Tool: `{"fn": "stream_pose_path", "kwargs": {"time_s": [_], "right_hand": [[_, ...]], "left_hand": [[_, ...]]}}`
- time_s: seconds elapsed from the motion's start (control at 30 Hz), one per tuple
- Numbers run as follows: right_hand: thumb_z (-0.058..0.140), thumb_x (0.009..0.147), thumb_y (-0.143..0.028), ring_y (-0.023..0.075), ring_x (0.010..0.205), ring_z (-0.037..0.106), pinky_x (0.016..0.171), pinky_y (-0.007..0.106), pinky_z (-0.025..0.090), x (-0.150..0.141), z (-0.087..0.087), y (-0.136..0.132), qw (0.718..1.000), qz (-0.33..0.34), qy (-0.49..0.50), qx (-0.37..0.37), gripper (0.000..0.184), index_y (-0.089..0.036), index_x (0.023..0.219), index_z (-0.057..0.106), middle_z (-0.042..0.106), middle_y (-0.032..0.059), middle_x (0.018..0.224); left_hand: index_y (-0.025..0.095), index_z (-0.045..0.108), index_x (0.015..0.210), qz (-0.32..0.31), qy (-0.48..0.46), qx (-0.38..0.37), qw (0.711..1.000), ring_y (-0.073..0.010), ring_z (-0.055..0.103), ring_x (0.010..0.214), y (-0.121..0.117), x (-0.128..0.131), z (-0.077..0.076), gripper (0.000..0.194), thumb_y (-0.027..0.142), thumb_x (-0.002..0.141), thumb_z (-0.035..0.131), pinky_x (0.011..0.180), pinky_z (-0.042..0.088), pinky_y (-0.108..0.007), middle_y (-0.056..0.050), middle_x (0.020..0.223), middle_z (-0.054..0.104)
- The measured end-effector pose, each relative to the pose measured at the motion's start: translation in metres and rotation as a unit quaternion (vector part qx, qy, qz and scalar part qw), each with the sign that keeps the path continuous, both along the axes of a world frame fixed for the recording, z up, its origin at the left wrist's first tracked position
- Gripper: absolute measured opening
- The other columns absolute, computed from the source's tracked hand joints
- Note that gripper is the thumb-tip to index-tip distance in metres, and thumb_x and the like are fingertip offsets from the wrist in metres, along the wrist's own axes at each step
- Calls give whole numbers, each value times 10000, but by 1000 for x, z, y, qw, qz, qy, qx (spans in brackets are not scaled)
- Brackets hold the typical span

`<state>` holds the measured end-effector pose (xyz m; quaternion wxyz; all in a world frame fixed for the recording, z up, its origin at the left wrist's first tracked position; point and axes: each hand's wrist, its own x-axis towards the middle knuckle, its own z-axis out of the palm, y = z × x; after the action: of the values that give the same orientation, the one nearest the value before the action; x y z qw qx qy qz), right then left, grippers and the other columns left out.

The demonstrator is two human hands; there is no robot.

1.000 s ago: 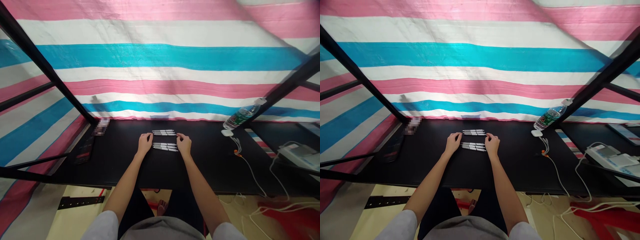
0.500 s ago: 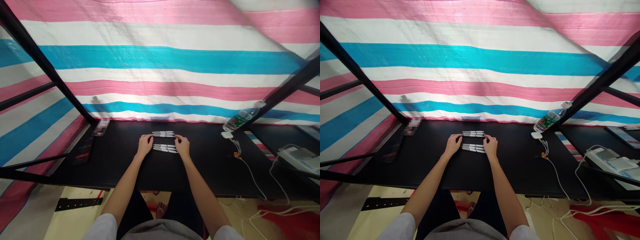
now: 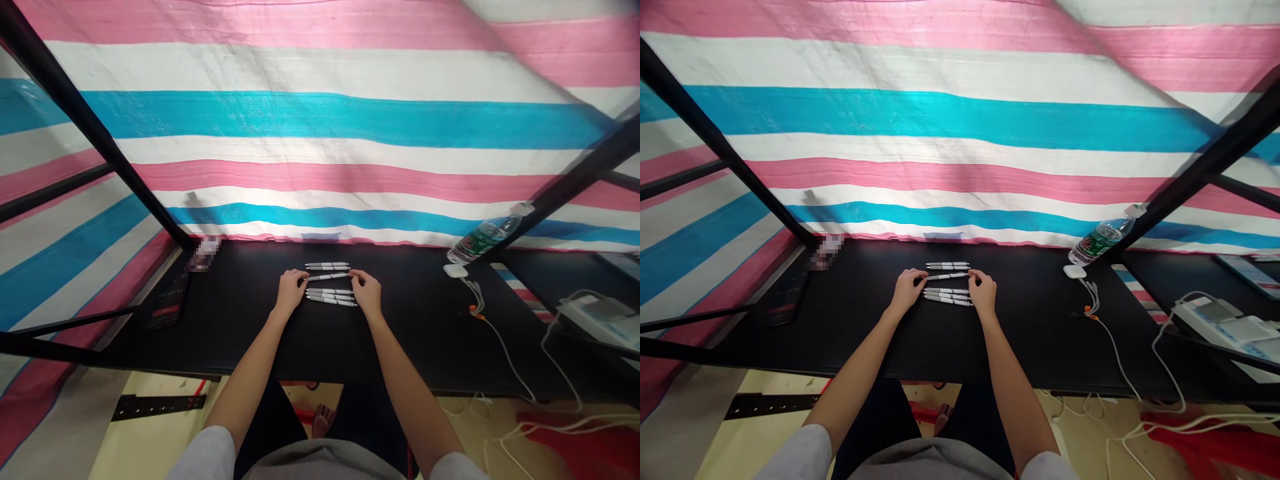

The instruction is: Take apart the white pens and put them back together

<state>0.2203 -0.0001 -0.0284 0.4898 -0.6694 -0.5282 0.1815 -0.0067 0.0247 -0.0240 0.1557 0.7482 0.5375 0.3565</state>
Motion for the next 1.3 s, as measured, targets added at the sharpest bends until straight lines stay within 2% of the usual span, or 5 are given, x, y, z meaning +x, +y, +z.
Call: {"fn": "stream_pose_path", "kwargs": {"time_s": [0.17, 0.33, 0.53, 0.77, 1.3], "right_hand": [[505, 757, -320, 229, 824, 679, 815, 364, 520, 0, -4, 2, 996, 10, 84, 14, 282, -196, 872, 731, 748, 71, 895], [650, 710, -417, 217, 775, 673, 675, 320, 524, -3, 0, 4, 966, 45, 252, 30, 286, -168, 847, 688, 716, 73, 791], [768, 626, -438, 126, 551, 555, 533, 271, 460, -6, 10, 3, 920, 96, 377, 38, 333, -175, 806, 674, 624, 2, 622], [719, 699, -504, 93, 483, 520, 417, 218, 347, -7, 15, -2, 879, 180, 441, -28, 386, -172, 892, 685, 603, -5, 641], [695, 722, -522, 106, 503, 485, 469, 235, 392, -10, 13, -3, 927, 182, 327, -5, 341, -189, 786, 663, 594, -3, 601]], "left_hand": [[205, 735, 882, -4, -17, 2, 1000, -217, 603, 862, -1, 1, 2, 158, 146, 828, 599, 839, 474, -374, -58, 884, 697], [194, 727, 932, -26, -147, -7, 989, -182, 618, 821, -5, 4, 12, 197, 264, 877, 552, 801, 484, -316, -61, 898, 688], [150, 711, 919, -58, -321, -104, 940, -157, 627, 687, -7, 8, 20, 324, 438, 844, 582, 711, 500, -287, -32, 709, 665], [139, 720, 971, -85, -400, -161, 898, -157, 649, 718, -11, 15, 24, 346, 403, 748, 702, 750, 524, -304, -45, 761, 696], [160, 606, 654, -46, -347, -134, 927, -111, 528, 549, -15, 15, 30, 363, 498, 786, 624, 558, 450, -238, -4, 590, 582]]}}
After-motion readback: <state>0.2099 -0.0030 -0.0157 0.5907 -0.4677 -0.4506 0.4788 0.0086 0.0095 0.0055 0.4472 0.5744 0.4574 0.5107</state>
